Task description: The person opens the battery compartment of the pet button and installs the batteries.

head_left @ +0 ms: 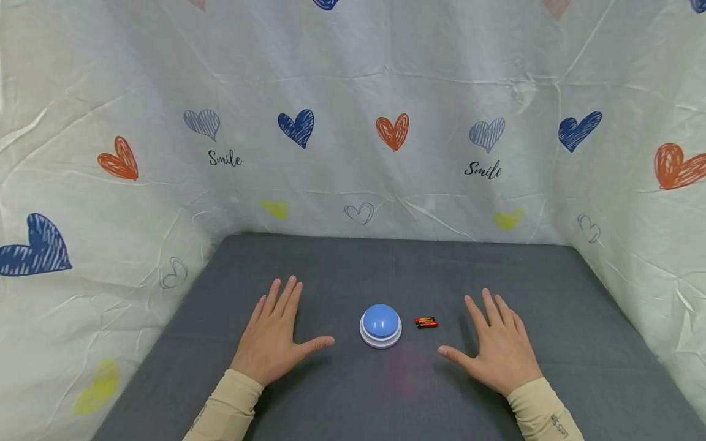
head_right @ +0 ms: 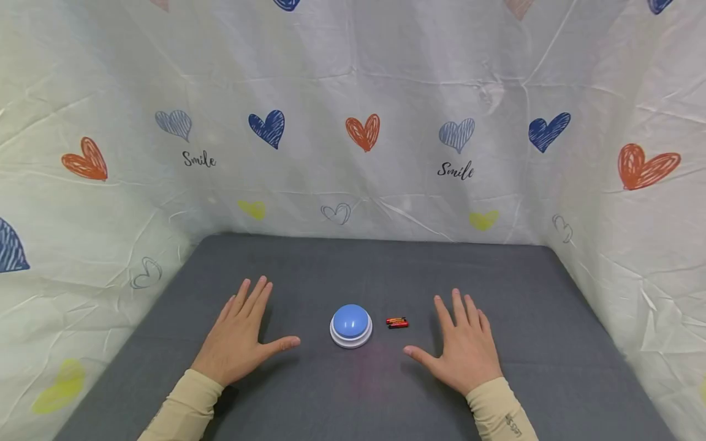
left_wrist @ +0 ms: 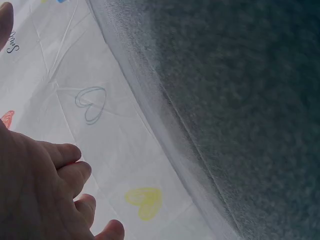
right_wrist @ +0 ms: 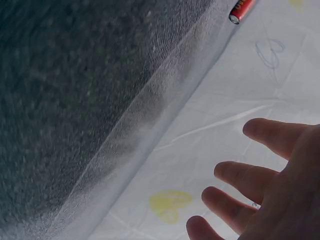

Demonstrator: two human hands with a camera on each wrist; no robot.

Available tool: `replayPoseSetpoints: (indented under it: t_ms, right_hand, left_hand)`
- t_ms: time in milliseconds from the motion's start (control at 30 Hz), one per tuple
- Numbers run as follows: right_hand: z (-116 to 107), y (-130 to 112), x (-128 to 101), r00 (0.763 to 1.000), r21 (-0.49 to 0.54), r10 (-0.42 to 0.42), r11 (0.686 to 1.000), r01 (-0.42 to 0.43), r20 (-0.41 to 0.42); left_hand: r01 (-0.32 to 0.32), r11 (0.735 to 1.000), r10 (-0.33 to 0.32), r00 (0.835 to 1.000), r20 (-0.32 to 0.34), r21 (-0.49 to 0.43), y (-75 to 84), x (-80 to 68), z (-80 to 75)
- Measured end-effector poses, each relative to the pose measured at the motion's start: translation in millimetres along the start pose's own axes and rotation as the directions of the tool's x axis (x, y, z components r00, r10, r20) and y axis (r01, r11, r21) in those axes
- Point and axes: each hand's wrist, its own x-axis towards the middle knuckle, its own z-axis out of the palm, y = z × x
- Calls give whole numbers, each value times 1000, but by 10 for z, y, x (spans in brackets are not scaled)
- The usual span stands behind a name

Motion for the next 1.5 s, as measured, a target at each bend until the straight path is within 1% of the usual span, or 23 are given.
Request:
replayPoseSetpoints:
  t_ms: [100, 167, 233, 367, 433, 500, 567, 667, 733, 833, 933, 1000, 1067, 1133, 1300, 1400, 1500]
  right_hand:
    - [5, -57, 21, 1000, 2, -17, 1000, 17, 14]
    - [19, -108, 36, 999, 7, -38, 999, 37, 21]
    - [44, -172, 62, 998, 10, -66, 998, 66, 22]
    - [96, -344, 145, 991, 17, -131, 991, 131, 26]
    - [119, -447, 199, 985, 30, -171, 985, 170, 34]
    - [142, -547, 251, 976, 42, -211, 977, 209, 53]
    - [169, -624, 297, 965, 55, -250, 968, 246, 77]
    - [196, -710, 356, 951, 61, -297, 954, 292, 89]
    - [209, -749, 386, 944, 65, -317, 948, 312, 89]
    - [224, -784, 413, 938, 79, -335, 941, 329, 88]
    - [244, -806, 425, 931, 98, -356, 932, 348, 81]
    - [259, -819, 432, 925, 110, -373, 925, 364, 73]
    - [272, -833, 427, 919, 113, -387, 918, 379, 67]
    - [282, -845, 425, 916, 113, -397, 915, 389, 64]
    - [284, -864, 417, 916, 113, -397, 915, 388, 61]
    - [276, -868, 409, 917, 121, -393, 916, 384, 63]
    - [263, -871, 408, 918, 137, -390, 916, 378, 76]
  left_hand:
    - [-10, 1000, 10, 1000, 4, -13, 37, 19, 3]
    - [-31, 999, 31, 999, 8, -15, 102, 41, 12]
    - [-65, 998, 65, 998, 9, -15, 205, 71, 32]
    - [-138, 990, 138, 990, 14, -26, 468, 141, 89]
    - [-173, 985, 173, 985, 19, -30, 591, 179, 118]
    - [-200, 979, 201, 979, 41, -28, 698, 213, 142]
    - [-233, 972, 235, 970, 70, -27, 795, 256, 178]
    - [-274, 961, 278, 955, 108, -47, 913, 322, 228]
    - [-284, 956, 291, 948, 129, -73, 967, 370, 252]
    - [-273, 955, 289, 944, 161, -113, 1008, 431, 281]
    - [-261, 956, 285, 937, 204, -134, 1007, 466, 312]
    - [-263, 953, 292, 931, 220, -151, 1001, 480, 331]
    - [-267, 950, 299, 927, 224, -163, 997, 484, 342]
    - [-267, 948, 302, 927, 221, -175, 998, 487, 350]
    - [-255, 947, 296, 930, 218, -196, 1000, 489, 361]
    - [-242, 944, 292, 929, 225, -225, 991, 491, 364]
    - [-214, 938, 283, 928, 242, -273, 972, 495, 361]
